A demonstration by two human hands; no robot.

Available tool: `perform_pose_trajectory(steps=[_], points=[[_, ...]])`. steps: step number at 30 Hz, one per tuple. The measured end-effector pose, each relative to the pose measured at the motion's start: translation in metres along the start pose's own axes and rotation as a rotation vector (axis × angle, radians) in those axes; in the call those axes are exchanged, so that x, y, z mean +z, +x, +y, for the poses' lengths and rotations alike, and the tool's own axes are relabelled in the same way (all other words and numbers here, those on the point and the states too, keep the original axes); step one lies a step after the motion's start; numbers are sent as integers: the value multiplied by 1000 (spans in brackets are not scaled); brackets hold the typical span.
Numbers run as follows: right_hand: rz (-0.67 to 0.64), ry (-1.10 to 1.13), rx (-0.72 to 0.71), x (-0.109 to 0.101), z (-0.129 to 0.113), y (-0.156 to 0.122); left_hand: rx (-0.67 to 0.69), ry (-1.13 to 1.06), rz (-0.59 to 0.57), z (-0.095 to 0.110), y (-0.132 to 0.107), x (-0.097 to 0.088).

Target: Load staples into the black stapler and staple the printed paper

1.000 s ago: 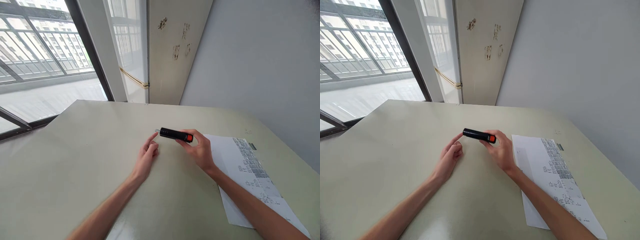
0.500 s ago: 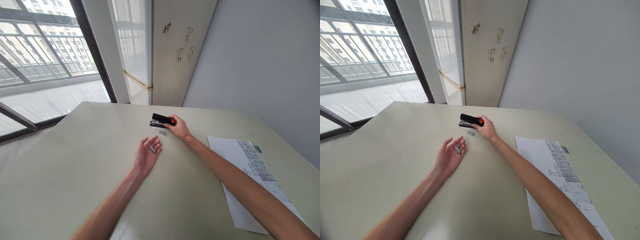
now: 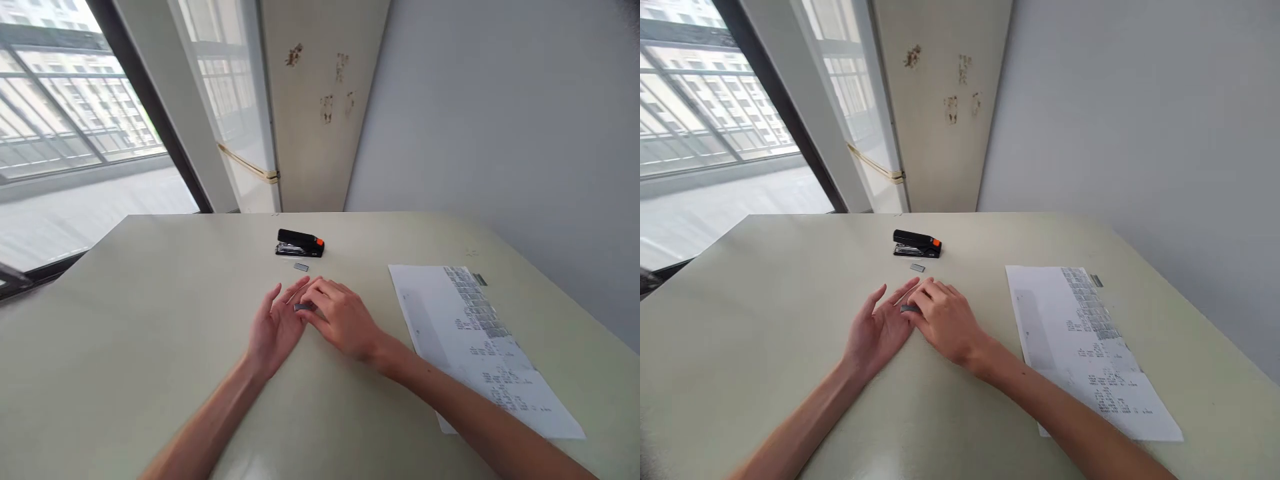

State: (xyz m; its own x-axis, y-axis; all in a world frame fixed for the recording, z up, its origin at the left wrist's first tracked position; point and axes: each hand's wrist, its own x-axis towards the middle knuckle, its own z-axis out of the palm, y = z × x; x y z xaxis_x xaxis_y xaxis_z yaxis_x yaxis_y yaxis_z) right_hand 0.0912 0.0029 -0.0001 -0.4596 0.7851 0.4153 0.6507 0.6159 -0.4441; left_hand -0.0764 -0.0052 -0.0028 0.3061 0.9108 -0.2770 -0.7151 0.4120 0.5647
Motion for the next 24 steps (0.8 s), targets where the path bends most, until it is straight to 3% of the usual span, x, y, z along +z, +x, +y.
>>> perform_pose_trajectory(steps=[2,6,8,12,17,21,24], points=[[55,7,80,-29,27,-18,31,81,-42,-2,1,1],[219,-206,528,-109,111,-83,57,184,-46,-5,7,1],[230,-350,705,-143,153,-120,60,213,-14,-5,10,1],[175,-509,909,-174,207,-172,62,247,62,-2,11,3],[216,-527,965,-169,212,-193,63,264,85,1,12,2],[287,-482,914,-157,180,-207,51,279,91,2,13,3],[247,-393,848,-145,146,-225,42,283,79,2,13,4]])
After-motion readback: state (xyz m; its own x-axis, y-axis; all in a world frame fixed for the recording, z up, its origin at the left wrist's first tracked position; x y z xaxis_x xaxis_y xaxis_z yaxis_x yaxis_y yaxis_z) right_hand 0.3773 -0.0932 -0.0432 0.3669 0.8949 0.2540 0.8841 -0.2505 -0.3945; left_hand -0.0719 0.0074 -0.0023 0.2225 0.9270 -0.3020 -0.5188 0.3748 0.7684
